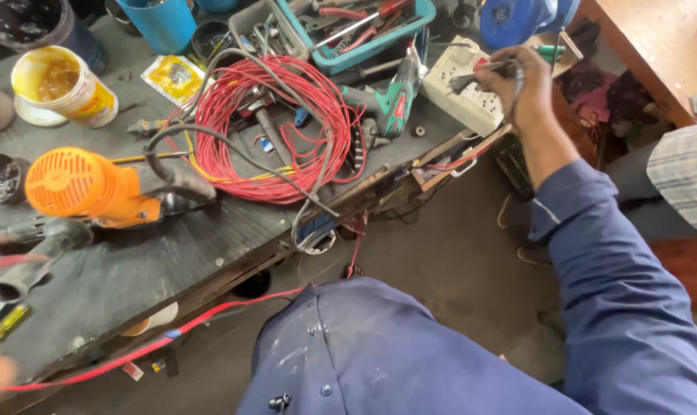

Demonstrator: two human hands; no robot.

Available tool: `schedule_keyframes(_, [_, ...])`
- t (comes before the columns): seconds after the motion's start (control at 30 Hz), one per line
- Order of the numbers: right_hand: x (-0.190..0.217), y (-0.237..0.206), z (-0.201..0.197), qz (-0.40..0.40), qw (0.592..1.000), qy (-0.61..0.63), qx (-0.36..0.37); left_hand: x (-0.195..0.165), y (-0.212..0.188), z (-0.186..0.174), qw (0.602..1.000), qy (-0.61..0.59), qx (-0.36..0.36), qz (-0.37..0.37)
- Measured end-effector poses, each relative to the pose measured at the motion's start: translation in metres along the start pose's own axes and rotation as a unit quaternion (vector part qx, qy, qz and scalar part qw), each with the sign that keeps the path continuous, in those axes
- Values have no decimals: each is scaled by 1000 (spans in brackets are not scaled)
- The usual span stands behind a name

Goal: The person works on an orange angle grinder at a cluttered workbench. They use a red-handled screwdriver to unscrew and remove parts from the grinder body, then use a green-handled screwdriver on the tool, and finally strip and twist red electrical wires with pliers to rewire the grinder's cord connection.

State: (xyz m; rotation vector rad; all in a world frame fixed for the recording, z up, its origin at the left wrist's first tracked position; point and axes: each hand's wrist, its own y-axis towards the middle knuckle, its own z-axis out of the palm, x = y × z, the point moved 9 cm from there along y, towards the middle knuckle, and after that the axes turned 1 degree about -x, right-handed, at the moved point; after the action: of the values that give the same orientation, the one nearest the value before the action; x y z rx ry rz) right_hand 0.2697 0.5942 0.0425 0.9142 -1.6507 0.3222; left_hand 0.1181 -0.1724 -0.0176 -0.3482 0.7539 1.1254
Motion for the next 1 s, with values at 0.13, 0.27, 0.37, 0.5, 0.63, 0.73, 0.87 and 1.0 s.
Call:
schedule_keyframes(0.13, [-9,25,13,-114,986,-123,24,25,0,13,1000,1,8,-7])
schedule_keyframes(0.27, [-16,54,17,-155,969,-169,86,46,4,24,999,37,-17,-9])
schedule_keyframes(0.37, [-22,68,20,-159,955,-217,127,56,7,26,997,12,-60,-44])
schedule_keyframes(0.5, [-31,82,18,-128,947,-238,173,72,5,46,988,38,25,-151])
schedule_keyframes(0.63, [-30,88,20,-143,932,-244,225,80,-10,29,990,-96,-87,-47])
schedule_keyframes(0.73, [-27,86,27,-170,919,-263,238,88,-11,27,987,-148,-65,-6])
schedule_keyframes(0.87, [-32,81,40,-157,907,-306,244,95,4,51,987,-146,63,2])
schedule_keyframes(1.0, [-44,83,41,-54,923,-302,232,105,-26,69,998,-1,-37,59])
